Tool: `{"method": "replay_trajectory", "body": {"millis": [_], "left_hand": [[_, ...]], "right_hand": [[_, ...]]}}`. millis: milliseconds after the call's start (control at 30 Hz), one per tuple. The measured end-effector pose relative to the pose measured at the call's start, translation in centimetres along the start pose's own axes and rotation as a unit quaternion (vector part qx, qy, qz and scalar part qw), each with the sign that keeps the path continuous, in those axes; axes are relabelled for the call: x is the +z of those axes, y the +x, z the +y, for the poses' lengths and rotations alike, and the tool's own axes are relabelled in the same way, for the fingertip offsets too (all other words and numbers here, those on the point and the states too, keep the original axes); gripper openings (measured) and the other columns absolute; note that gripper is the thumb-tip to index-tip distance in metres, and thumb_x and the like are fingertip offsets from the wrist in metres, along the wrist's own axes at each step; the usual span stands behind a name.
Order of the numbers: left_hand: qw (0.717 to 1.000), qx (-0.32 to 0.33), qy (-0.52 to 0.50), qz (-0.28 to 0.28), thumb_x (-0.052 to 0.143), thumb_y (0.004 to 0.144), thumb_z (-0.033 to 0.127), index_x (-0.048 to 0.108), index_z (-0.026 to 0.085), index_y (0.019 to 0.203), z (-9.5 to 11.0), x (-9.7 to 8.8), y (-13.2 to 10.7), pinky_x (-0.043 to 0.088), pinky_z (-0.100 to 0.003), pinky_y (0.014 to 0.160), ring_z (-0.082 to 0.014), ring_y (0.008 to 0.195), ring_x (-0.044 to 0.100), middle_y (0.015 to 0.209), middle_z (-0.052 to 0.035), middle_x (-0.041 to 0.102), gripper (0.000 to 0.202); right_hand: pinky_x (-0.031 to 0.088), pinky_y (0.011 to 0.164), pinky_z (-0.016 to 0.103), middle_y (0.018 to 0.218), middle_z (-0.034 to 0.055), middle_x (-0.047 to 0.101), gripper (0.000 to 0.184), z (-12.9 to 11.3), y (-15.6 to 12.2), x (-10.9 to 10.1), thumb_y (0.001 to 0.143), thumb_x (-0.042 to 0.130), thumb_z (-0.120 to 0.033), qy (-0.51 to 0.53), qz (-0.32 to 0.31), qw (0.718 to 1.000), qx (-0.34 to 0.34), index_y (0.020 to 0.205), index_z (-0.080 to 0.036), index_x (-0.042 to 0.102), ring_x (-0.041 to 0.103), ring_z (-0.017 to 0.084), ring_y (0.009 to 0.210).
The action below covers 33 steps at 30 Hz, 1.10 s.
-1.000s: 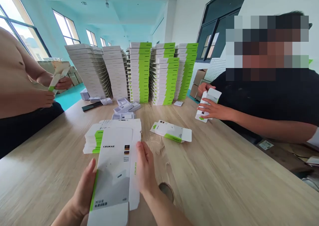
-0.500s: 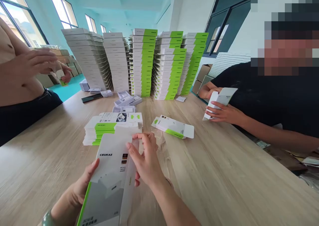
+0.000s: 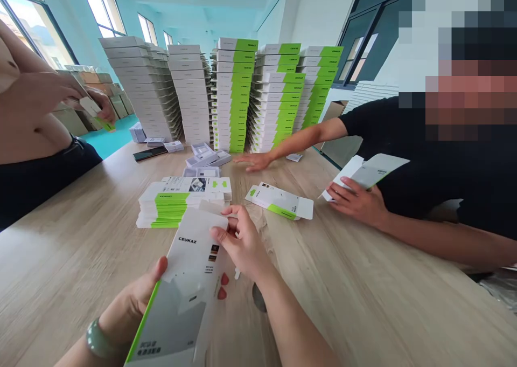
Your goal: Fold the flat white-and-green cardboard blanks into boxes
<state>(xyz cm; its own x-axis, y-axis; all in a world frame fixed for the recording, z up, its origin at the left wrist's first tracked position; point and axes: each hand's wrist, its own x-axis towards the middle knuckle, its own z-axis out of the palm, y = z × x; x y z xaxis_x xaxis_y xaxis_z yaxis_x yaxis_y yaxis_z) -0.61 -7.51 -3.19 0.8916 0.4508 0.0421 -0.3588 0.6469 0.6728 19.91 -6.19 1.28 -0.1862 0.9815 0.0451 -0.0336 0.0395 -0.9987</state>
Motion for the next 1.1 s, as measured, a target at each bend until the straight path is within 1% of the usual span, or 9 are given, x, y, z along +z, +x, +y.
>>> {"method": "replay_trajectory", "body": {"millis": [200, 333, 400, 500, 633, 767, 867, 967, 1100], "left_hand": [[0.993, 0.012, 0.042, 0.106, 0.086, 0.079, 0.043, 0.072, 0.013, 0.117, 0.7, 1.0, 0.1, 0.058, -0.031, 0.089, -0.0201, 0.094, 0.075, 0.111, -0.0125, 0.076, 0.05], [0.954, 0.039, 0.056, 0.292, 0.094, 0.067, 0.047, 0.058, 0.012, 0.131, 1.5, 2.1, 0.7, 0.06, -0.034, 0.078, -0.0261, 0.091, 0.075, 0.113, -0.0166, 0.075, 0.081], [0.929, 0.064, 0.075, 0.358, 0.095, 0.062, 0.053, 0.054, 0.011, 0.135, 1.8, 2.2, 1.0, 0.061, -0.035, 0.075, -0.0291, 0.092, 0.075, 0.114, -0.0183, 0.074, 0.094], [0.892, 0.088, 0.139, 0.422, 0.089, 0.061, 0.066, 0.06, 0.007, 0.129, 1.8, 1.9, 1.4, 0.061, -0.037, 0.075, -0.0308, 0.092, 0.075, 0.109, -0.0183, 0.075, 0.095], [0.82, 0.108, 0.266, 0.494, 0.076, 0.057, 0.084, 0.068, 0.005, 0.115, 1.4, 1.5, 1.6, 0.059, -0.037, 0.081, -0.0326, 0.098, 0.072, 0.103, -0.0171, 0.076, 0.099], [0.81, 0.112, 0.284, 0.5, 0.077, 0.064, 0.079, 0.062, 0.004, 0.121, 1.2, 1.2, 1.6, 0.06, -0.037, 0.08, -0.0328, 0.101, 0.071, 0.109, -0.0192, 0.074, 0.095], [0.805, 0.207, 0.297, 0.47, 0.081, 0.078, 0.059, 0.032, 0.019, 0.152, 1.6, 0.7, 1.4, 0.063, -0.037, 0.078, -0.0253, 0.098, 0.072, 0.134, -0.0164, 0.063, 0.097], [0.772, 0.292, 0.393, 0.407, 0.076, 0.089, 0.045, 0.004, 0.037, 0.161, 2.0, 0.6, 0.6, 0.063, -0.034, 0.079, -0.0192, 0.097, 0.072, 0.141, -0.0129, 0.054, 0.103], [0.703, 0.307, 0.553, 0.324, 0.065, 0.098, 0.032, 0.011, 0.046, 0.161, 1.4, 2.6, -2.2, 0.063, -0.035, 0.089, -0.0213, 0.109, 0.071, 0.139, -0.0111, 0.057, 0.084]], "right_hand": [[0.049, 0.074, 0.029, 0.083, -0.0013, 0.061, 0.058, 0.1, 0.1, 0.4, 0.08, 0.077, -0.05, 0.08, 0.079, 0.99, -0.081, 0.122, -0.023, 0.048, 0.056, 0.014, 0.075], [0.055, 0.08, 0.033, 0.122, 0.008, 0.058, 0.079, 0.3, 0.3, 0.2, 0.075, 0.082, -0.052, 0.046, 0.122, 0.988, -0.077, 0.141, -0.028, 0.044, 0.06, 0.017, 0.095], [0.055, 0.088, 0.037, 0.132, 0.0107, 0.058, 0.074, 0.5, 0.3, 0.2, 0.08, 0.076, -0.06, 0.035, 0.054, 0.998, 0.0, 0.141, -0.028, 0.049, 0.062, 0.02, 0.102], [0.053, 0.087, 0.036, 0.106, 0.009, 0.069, 0.058, 1.0, 0.1, 0.5, 0.088, 0.062, -0.07, 0.014, -0.074, 0.992, 0.098, 0.114, -0.019, 0.067, 0.064, 0.021, 0.094], [0.044, 0.064, 0.028, 0.076, 0.0041, 0.061, 0.061, 2.1, 0.0, 0.8, 0.089, 0.054, -0.076, -0.095, -0.028, 0.992, 0.079, 0.088, -0.016, 0.064, 0.055, 0.016, 0.07], [0.033, 0.055, 0.025, 0.065, 0.0006, 0.047, 0.061, 2.7, 0.3, 0.7, 0.09, 0.052, -0.076, -0.139, 0.019, 0.989, 0.048, 0.073, -0.018, 0.051, 0.041, 0.013, 0.06], [0.032, 0.055, 0.025, 0.065, 0.0006, 0.044, 0.062, 2.4, 0.6, 0.7, 0.09, 0.049, -0.077, -0.15, 0.045, 0.987, 0.019, 0.071, -0.018, 0.046, 0.039, 0.013, 0.061], [0.047, 0.071, 0.028, 0.092, 0.0063, 0.064, 0.054, 1.1, 0.3, 0.8, 0.092, 0.055, -0.069, -0.106, 0.022, 0.993, -0.05, 0.11, -0.018, 0.059, 0.059, 0.017, 0.081], [0.055, 0.093, 0.034, 0.136, 0.0129, 0.059, 0.077, -1.2, -2.6, 0.9, 0.097, 0.061, -0.049, -0.073, -0.014, 0.987, -0.146, 0.16, -0.028, 0.022, 0.066, 0.019, 0.108]]}}
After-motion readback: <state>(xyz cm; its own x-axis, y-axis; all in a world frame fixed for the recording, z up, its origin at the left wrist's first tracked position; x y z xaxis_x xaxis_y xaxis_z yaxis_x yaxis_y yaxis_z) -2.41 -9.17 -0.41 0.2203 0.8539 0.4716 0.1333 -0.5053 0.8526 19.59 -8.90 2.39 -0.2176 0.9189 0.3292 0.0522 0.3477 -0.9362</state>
